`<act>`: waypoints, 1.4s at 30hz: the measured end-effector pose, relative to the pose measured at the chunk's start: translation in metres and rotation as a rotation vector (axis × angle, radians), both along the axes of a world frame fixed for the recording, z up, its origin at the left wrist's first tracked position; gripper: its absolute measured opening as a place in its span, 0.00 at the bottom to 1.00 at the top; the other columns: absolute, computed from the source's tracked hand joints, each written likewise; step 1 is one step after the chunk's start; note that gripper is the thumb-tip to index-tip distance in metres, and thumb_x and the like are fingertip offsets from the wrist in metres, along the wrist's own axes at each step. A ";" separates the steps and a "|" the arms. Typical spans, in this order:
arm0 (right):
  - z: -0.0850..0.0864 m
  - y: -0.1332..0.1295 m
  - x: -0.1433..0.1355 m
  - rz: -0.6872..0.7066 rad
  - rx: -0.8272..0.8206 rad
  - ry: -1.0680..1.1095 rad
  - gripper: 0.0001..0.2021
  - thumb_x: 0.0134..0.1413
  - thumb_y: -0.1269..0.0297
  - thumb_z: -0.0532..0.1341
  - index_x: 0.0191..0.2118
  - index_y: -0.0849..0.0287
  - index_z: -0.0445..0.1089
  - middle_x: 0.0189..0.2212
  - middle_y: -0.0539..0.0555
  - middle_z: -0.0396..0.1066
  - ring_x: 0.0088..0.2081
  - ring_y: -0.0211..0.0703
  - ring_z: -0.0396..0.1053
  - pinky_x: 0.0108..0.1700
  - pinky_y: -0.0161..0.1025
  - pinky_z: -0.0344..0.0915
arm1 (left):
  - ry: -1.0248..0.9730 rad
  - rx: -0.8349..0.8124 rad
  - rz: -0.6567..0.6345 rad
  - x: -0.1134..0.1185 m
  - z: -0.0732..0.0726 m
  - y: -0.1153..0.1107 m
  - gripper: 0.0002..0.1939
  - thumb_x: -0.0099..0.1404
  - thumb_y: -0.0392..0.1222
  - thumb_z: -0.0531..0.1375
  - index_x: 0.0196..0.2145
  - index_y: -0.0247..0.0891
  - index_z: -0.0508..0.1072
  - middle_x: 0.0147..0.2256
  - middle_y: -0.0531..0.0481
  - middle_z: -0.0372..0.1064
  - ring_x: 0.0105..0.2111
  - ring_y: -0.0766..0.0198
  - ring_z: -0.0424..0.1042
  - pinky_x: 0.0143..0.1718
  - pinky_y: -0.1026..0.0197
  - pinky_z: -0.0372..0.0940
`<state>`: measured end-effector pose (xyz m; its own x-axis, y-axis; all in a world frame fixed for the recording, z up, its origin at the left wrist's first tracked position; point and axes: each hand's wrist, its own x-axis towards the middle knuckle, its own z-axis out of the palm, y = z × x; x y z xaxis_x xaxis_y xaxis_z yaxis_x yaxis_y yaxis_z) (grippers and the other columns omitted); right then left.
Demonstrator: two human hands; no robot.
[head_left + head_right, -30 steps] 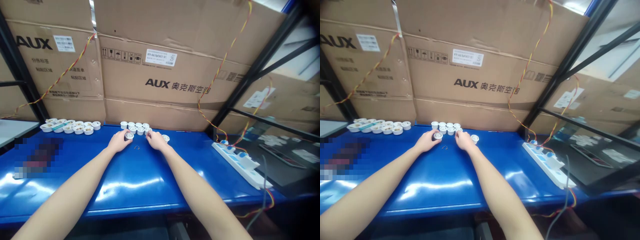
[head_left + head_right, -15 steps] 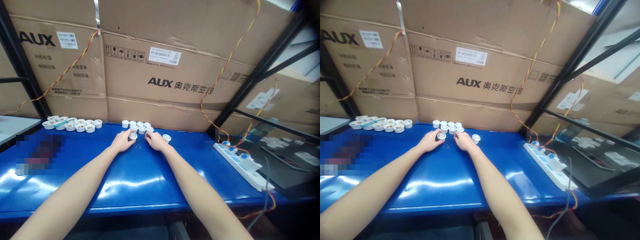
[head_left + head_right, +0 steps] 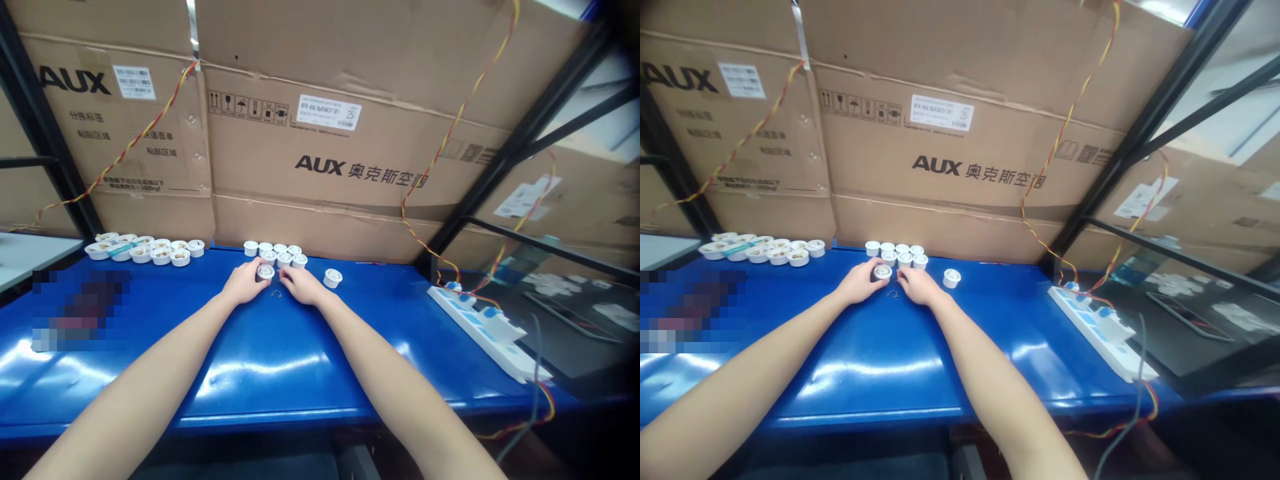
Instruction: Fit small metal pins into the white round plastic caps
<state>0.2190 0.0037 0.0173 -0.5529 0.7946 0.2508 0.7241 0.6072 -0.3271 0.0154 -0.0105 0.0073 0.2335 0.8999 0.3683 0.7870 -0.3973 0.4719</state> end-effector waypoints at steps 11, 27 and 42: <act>0.009 -0.010 -0.001 0.001 -0.042 0.178 0.07 0.60 0.65 0.54 0.35 0.59 0.69 0.31 0.51 0.72 0.32 0.38 0.65 0.36 0.35 0.58 | -0.070 0.096 -0.073 0.000 0.002 0.000 0.21 0.57 0.41 0.62 0.49 0.43 0.68 0.48 0.47 0.72 0.48 0.52 0.71 0.49 0.54 0.65; 0.013 -0.013 -0.012 -0.137 -0.130 0.505 0.08 0.50 0.60 0.62 0.29 0.59 0.74 0.25 0.50 0.73 0.28 0.38 0.67 0.34 0.35 0.61 | -0.008 0.293 -0.178 0.011 0.019 -0.015 0.20 0.54 0.32 0.59 0.45 0.43 0.72 0.48 0.48 0.70 0.49 0.54 0.68 0.52 0.53 0.64; 0.019 -0.015 -0.010 -0.094 -0.122 0.648 0.08 0.46 0.60 0.64 0.27 0.60 0.75 0.25 0.50 0.73 0.29 0.39 0.67 0.34 0.36 0.62 | -0.158 0.322 -0.202 0.013 0.015 -0.014 0.18 0.57 0.36 0.61 0.47 0.42 0.71 0.48 0.49 0.71 0.50 0.57 0.69 0.53 0.56 0.64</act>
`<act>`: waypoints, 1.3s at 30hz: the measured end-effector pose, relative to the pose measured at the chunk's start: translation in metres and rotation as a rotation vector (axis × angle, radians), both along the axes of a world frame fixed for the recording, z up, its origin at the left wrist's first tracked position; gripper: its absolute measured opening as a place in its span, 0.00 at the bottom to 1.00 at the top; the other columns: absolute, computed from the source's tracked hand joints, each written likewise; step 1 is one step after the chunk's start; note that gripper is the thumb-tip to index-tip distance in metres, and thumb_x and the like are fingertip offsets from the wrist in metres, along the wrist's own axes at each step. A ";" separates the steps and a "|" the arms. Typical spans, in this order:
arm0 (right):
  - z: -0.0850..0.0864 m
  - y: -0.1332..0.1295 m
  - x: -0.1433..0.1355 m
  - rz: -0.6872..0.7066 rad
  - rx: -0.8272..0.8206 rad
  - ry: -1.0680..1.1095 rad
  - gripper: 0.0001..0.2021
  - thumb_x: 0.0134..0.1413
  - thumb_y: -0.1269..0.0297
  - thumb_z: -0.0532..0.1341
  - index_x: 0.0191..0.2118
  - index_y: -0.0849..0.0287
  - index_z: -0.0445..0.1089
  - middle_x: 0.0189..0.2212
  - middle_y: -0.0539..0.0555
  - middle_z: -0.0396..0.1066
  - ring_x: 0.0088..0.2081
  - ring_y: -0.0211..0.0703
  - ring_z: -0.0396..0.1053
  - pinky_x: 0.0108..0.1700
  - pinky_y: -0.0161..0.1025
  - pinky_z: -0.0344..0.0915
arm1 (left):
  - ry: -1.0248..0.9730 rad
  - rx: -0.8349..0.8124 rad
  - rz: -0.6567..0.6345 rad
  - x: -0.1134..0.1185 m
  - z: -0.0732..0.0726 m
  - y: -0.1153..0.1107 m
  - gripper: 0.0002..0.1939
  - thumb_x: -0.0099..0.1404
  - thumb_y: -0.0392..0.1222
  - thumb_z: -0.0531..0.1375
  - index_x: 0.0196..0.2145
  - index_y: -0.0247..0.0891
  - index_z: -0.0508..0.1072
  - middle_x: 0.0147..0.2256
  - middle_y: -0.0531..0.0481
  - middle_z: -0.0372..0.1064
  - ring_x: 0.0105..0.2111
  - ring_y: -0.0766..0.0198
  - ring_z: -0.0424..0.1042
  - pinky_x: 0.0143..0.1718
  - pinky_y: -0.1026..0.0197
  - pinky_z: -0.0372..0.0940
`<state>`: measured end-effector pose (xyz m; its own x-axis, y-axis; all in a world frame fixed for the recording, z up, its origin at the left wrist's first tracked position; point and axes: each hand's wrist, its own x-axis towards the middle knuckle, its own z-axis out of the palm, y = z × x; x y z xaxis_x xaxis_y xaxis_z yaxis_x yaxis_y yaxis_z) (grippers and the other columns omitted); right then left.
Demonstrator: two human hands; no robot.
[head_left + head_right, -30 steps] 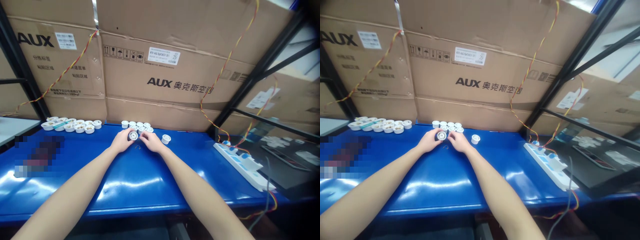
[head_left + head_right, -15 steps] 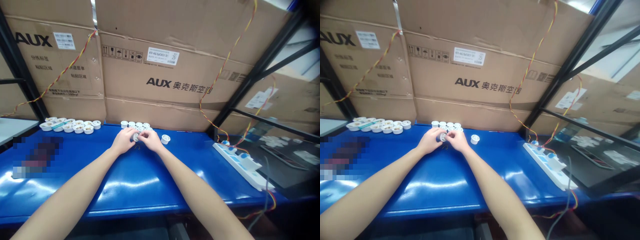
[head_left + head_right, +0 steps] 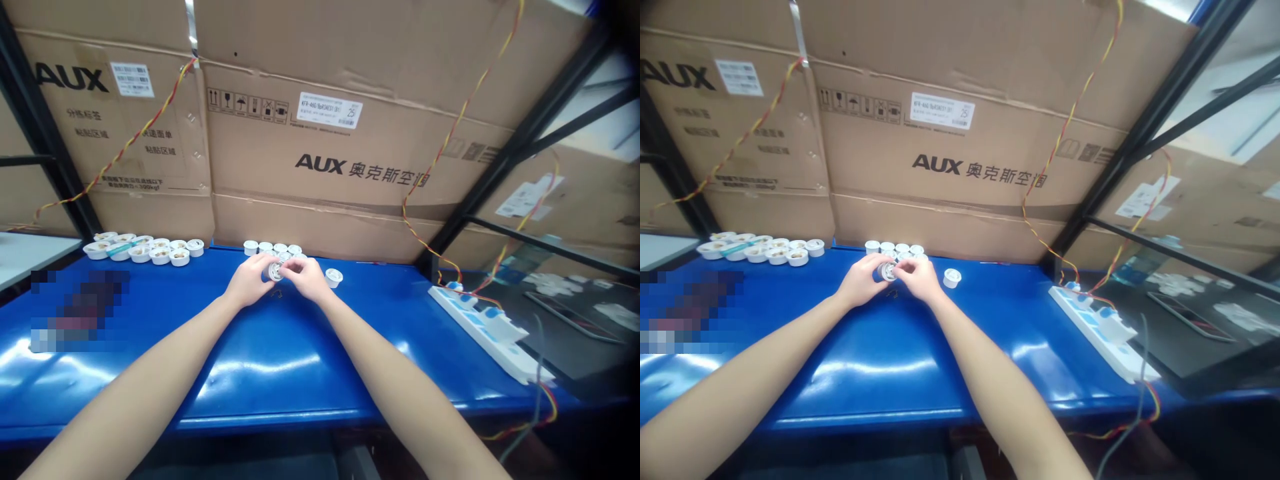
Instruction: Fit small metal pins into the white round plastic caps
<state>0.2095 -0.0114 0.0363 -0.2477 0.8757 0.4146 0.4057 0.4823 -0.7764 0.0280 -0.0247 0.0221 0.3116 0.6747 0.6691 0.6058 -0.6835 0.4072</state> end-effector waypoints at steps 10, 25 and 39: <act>0.003 -0.004 -0.004 -0.010 0.022 0.015 0.08 0.46 0.61 0.63 0.26 0.60 0.71 0.23 0.49 0.70 0.26 0.38 0.65 0.31 0.35 0.61 | -0.004 0.016 0.011 0.001 0.000 -0.001 0.17 0.58 0.36 0.62 0.47 0.42 0.71 0.48 0.48 0.71 0.49 0.57 0.70 0.52 0.57 0.65; 0.006 -0.011 -0.008 -0.023 0.182 -0.200 0.19 0.44 0.54 0.67 0.42 0.55 0.69 0.37 0.51 0.72 0.35 0.42 0.69 0.39 0.39 0.65 | -0.077 0.028 -0.064 0.003 -0.003 0.001 0.21 0.57 0.35 0.62 0.49 0.41 0.69 0.48 0.49 0.71 0.48 0.58 0.71 0.52 0.58 0.66; 0.016 0.025 0.080 -0.424 -0.156 -0.975 0.24 0.48 0.42 0.60 0.42 0.55 0.75 0.40 0.60 0.76 0.44 0.55 0.71 0.43 0.42 0.62 | 0.049 -0.093 0.131 -0.007 -0.007 0.007 0.21 0.60 0.43 0.60 0.52 0.42 0.66 0.53 0.45 0.64 0.53 0.52 0.66 0.55 0.51 0.63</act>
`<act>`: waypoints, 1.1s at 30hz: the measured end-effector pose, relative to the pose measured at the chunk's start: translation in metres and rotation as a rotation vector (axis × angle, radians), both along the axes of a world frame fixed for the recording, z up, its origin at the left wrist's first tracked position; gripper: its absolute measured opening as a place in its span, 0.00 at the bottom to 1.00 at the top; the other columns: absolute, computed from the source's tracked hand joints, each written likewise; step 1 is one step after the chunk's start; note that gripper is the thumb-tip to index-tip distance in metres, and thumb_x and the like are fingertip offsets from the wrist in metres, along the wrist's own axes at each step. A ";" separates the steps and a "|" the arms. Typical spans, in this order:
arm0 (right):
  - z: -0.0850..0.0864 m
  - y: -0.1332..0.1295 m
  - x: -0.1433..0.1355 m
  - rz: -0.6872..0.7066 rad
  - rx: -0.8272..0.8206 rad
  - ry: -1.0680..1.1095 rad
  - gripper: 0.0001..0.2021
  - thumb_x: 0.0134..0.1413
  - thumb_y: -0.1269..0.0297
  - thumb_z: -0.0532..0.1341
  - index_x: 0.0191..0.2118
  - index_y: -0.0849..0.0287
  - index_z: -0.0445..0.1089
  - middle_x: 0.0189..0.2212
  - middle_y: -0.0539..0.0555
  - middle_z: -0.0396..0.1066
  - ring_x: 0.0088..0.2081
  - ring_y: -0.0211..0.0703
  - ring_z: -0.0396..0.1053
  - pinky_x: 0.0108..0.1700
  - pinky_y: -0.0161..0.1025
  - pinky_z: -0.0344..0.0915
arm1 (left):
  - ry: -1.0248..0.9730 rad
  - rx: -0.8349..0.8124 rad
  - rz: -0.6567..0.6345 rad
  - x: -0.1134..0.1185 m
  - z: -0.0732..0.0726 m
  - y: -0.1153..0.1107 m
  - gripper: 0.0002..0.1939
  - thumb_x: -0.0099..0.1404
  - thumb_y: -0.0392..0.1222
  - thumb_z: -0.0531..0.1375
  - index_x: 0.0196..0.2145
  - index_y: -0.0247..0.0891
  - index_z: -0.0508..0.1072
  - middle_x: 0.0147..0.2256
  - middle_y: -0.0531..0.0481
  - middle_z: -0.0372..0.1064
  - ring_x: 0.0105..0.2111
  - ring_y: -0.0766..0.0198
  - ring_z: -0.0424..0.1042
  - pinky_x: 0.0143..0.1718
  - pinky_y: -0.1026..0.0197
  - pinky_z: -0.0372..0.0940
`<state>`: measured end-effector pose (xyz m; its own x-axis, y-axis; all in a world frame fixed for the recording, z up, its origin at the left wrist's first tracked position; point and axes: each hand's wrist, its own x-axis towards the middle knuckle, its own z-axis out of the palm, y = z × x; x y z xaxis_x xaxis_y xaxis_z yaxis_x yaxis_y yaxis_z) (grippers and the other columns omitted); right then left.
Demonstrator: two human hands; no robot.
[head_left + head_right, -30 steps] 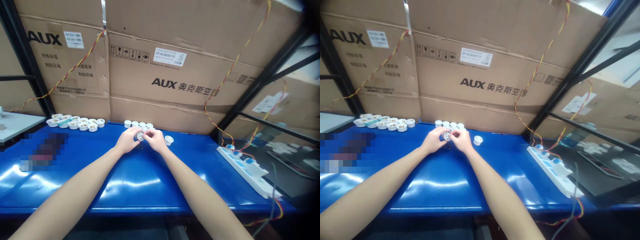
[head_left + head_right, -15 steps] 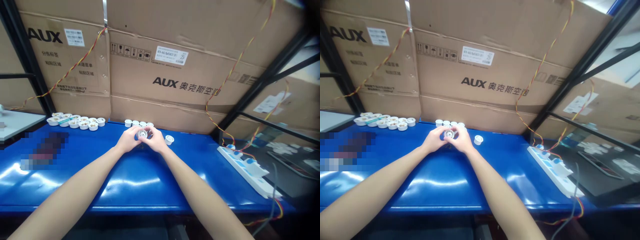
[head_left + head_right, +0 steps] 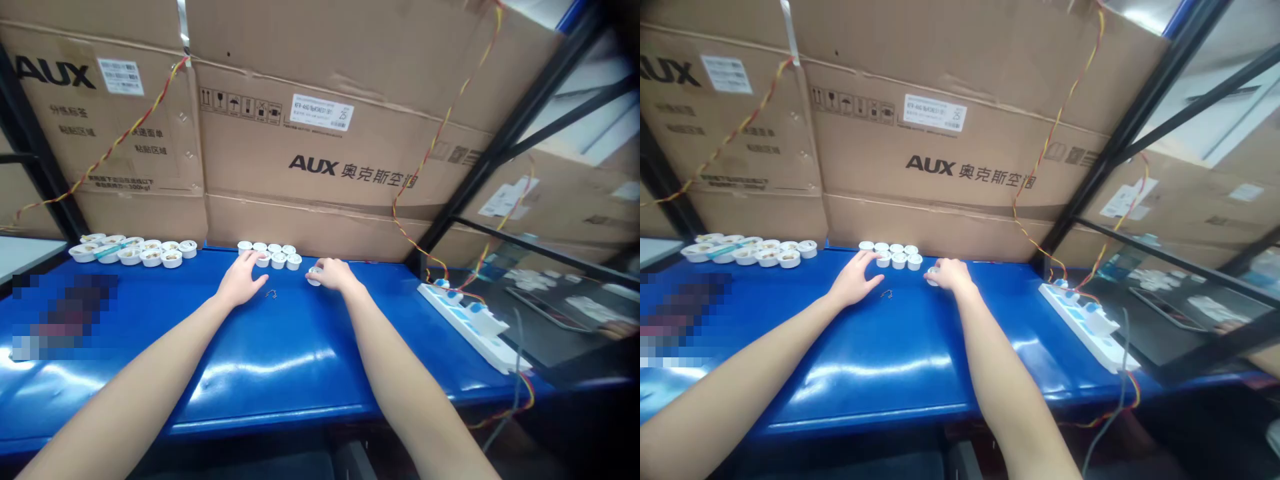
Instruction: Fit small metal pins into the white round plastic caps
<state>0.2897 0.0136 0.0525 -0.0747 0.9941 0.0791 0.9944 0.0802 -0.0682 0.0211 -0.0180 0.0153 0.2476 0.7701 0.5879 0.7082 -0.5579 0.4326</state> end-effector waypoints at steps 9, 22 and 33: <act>-0.014 -0.007 -0.042 0.273 0.265 -0.033 0.27 0.54 0.56 0.61 0.59 0.57 0.61 0.58 0.61 0.62 0.57 0.55 0.58 0.57 0.47 0.54 | 0.028 -0.082 0.062 -0.002 -0.006 0.005 0.16 0.62 0.36 0.55 0.48 0.43 0.68 0.50 0.46 0.67 0.52 0.51 0.66 0.54 0.49 0.63; -0.014 -0.016 -0.057 0.489 0.340 0.456 0.04 0.56 0.64 0.61 0.36 0.57 0.70 0.44 0.54 0.73 0.41 0.42 0.69 0.45 0.37 0.63 | -0.084 -0.108 -0.171 0.004 -0.002 0.001 0.27 0.59 0.47 0.62 0.55 0.40 0.65 0.52 0.44 0.68 0.49 0.53 0.70 0.51 0.53 0.65; -0.028 -0.013 -0.058 0.703 0.132 0.522 0.09 0.57 0.71 0.59 0.41 0.57 0.74 0.41 0.54 0.74 0.42 0.41 0.70 0.48 0.39 0.64 | -0.191 -0.171 0.077 -0.008 0.000 0.007 0.23 0.57 0.44 0.63 0.50 0.43 0.67 0.45 0.48 0.75 0.45 0.52 0.74 0.46 0.54 0.67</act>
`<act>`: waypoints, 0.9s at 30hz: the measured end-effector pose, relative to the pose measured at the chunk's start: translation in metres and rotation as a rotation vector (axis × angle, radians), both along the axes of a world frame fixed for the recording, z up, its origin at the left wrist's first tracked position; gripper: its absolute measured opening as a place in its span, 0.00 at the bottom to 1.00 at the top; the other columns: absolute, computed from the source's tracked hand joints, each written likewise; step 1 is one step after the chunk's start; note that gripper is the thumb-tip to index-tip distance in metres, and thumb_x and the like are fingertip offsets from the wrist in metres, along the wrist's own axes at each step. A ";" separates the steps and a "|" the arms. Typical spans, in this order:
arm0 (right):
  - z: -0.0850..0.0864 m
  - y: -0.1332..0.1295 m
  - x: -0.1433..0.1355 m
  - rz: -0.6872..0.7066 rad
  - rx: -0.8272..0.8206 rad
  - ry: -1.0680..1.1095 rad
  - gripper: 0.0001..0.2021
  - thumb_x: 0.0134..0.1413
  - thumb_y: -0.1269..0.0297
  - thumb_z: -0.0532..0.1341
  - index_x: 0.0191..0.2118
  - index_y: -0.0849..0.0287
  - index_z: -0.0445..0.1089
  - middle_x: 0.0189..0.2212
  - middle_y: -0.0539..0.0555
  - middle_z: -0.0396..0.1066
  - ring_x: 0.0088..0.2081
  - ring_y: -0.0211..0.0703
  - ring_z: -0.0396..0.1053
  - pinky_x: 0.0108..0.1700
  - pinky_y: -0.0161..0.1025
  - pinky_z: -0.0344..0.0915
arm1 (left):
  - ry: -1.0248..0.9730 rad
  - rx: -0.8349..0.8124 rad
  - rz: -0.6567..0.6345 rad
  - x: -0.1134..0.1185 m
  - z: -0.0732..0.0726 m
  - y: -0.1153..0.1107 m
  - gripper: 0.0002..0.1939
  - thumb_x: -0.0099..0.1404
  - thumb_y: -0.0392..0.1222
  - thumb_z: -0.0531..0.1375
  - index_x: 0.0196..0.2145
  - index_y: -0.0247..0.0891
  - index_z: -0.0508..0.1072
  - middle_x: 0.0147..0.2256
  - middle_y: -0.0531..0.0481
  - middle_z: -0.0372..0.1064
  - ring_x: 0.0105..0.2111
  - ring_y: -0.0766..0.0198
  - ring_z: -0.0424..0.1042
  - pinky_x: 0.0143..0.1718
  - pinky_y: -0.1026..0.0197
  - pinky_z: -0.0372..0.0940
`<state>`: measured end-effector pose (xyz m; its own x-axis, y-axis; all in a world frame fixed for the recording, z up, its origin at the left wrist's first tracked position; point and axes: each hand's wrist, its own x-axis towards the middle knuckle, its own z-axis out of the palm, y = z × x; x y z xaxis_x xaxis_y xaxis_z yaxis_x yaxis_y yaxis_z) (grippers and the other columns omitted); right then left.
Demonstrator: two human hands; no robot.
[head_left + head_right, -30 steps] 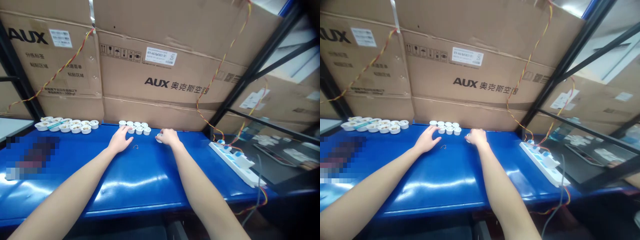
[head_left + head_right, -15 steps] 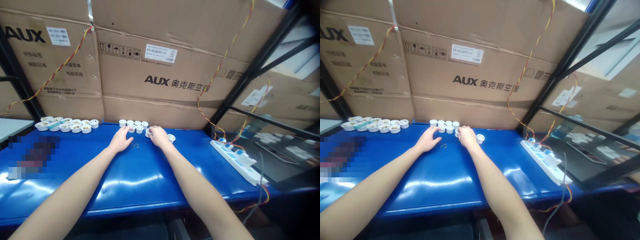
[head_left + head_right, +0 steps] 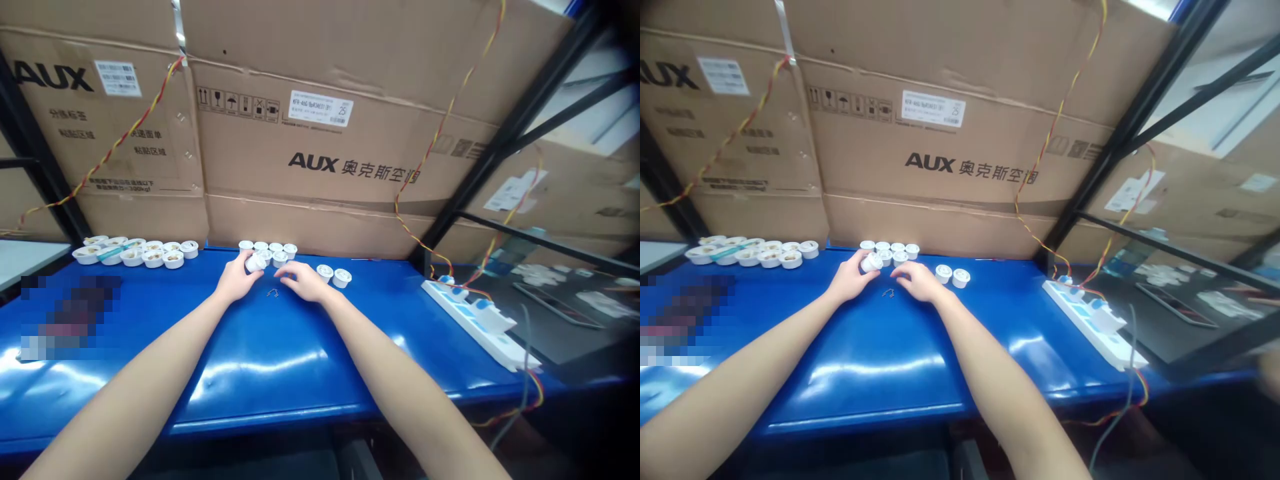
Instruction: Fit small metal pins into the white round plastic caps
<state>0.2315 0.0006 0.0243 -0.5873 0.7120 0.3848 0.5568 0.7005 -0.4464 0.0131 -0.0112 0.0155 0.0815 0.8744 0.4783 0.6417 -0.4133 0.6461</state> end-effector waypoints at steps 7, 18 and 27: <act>-0.002 0.002 0.000 0.138 -0.038 -0.170 0.11 0.57 0.70 0.60 0.45 0.55 0.76 0.40 0.54 0.74 0.42 0.41 0.70 0.48 0.38 0.64 | 0.024 -0.005 0.007 0.000 -0.001 0.000 0.22 0.56 0.42 0.63 0.49 0.42 0.68 0.44 0.47 0.75 0.44 0.51 0.74 0.46 0.54 0.67; -0.005 0.005 -0.002 0.140 -0.031 -0.175 0.08 0.57 0.69 0.61 0.41 0.56 0.75 0.38 0.53 0.72 0.39 0.40 0.69 0.44 0.37 0.63 | 0.039 0.000 -0.016 0.002 -0.001 -0.001 0.20 0.56 0.42 0.62 0.48 0.42 0.69 0.43 0.48 0.75 0.43 0.52 0.74 0.44 0.55 0.67; 0.001 -0.003 -0.008 0.040 -0.020 -0.278 0.07 0.56 0.70 0.60 0.40 0.55 0.73 0.38 0.53 0.72 0.41 0.42 0.68 0.43 0.36 0.62 | 0.045 0.006 -0.029 0.001 -0.002 0.000 0.21 0.56 0.42 0.62 0.48 0.43 0.68 0.43 0.48 0.75 0.43 0.52 0.74 0.44 0.55 0.67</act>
<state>0.2233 -0.0022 0.0254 -0.6964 0.6917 0.1913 0.6315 0.7173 -0.2943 0.0144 -0.0116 0.0133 0.1286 0.8686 0.4786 0.6574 -0.4360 0.6146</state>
